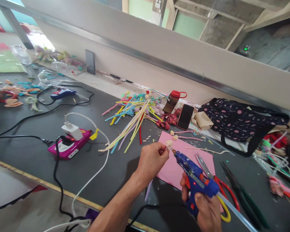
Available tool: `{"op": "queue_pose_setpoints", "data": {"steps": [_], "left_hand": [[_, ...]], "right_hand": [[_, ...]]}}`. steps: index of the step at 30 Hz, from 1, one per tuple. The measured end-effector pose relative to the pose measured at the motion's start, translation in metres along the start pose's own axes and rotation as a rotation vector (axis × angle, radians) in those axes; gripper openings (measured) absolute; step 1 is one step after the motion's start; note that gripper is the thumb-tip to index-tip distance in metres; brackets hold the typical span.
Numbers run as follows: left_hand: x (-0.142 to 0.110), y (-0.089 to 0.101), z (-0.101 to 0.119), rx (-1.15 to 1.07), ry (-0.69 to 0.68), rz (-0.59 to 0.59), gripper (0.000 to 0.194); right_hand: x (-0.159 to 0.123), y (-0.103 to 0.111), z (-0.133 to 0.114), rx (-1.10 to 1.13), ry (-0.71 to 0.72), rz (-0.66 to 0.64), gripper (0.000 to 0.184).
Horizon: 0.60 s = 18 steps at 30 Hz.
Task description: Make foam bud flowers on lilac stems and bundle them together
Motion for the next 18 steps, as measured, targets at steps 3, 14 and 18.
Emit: {"op": "queue_pose_setpoints", "data": {"steps": [3,14,18], "left_hand": [[0.001,-0.001,0.000,0.004,0.002,-0.005,0.016],[-0.001,-0.004,0.001,0.002,-0.005,-0.043,0.017],[0.000,-0.004,0.000,0.004,0.000,-0.037,0.017]], "right_hand": [[0.001,0.001,0.000,0.011,-0.006,0.014,0.034],[-0.005,0.009,0.019,0.065,-0.052,0.082,0.032],[-0.007,0.011,0.018,0.051,-0.079,0.144,0.033]]}}
Point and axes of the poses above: each hand's wrist, its own x-axis towards the middle knuckle, its own y-axis out of the back of the hand, z = x × y, the point moved 9 cm from there along x, towards the middle knuckle, and after that the axes turned 13 degrees about -z, right-handed, at the moved point
